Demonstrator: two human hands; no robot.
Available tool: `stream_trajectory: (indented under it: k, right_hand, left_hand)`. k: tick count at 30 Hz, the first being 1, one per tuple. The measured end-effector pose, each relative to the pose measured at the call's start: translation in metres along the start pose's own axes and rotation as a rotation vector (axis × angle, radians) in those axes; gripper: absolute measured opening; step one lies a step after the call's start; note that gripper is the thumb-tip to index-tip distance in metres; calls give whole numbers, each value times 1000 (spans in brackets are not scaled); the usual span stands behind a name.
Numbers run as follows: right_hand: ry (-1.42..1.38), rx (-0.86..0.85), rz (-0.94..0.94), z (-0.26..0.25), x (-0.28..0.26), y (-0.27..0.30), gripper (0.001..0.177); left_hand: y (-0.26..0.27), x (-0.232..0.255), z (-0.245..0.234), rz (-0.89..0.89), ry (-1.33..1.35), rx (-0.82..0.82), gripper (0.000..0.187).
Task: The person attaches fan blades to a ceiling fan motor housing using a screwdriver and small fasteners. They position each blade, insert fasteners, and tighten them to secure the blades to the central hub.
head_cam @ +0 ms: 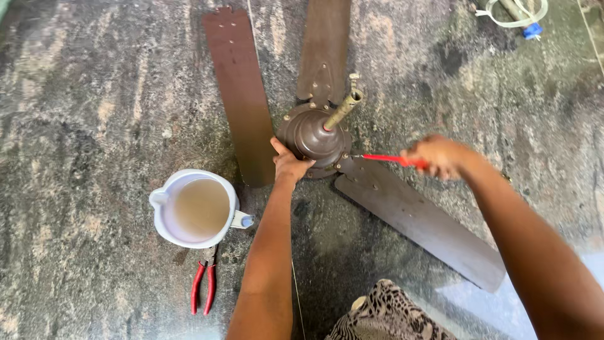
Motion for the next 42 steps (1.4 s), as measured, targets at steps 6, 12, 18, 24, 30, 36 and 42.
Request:
stream_trajectory:
  k: [6, 12, 18, 24, 30, 36, 42]
  right_hand:
    - [568, 294, -180, 26, 19, 10, 45]
    - [986, 376, -203, 52, -47, 46, 38]
    - [1213, 176, -102, 76, -109, 37, 32]
    - [1297, 141, -191, 66, -125, 17, 24]
    - [1171, 52, 43, 54, -141, 8, 25]
    - [662, -76, 249, 26, -142, -16, 20]
    - [268, -170, 221, -19, -96, -31, 17]
  left_hand:
    - [-4, -2, 2, 20, -7, 17, 142]
    - [-6, -2, -1, 38, -57, 27, 142]
    - [-3, -2, 0, 51, -43, 14, 142]
    - [0, -2, -1, 39, -16, -12, 141]
    - [-1, -1, 2, 63, 27, 2, 141]
    - [4, -1, 1, 70, 48, 10, 139]
    - [-1, -8, 4, 100, 40, 50, 139]
Point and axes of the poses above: each hand's wrist, its own y-axis away from the middle knuckle, its own z-axis out of the palm, x = y × z, the point moved 3 cm from there along -y, towards the middle knuckle, and after that the axes turned 11 degrees about -x, right-handed, at the moved point
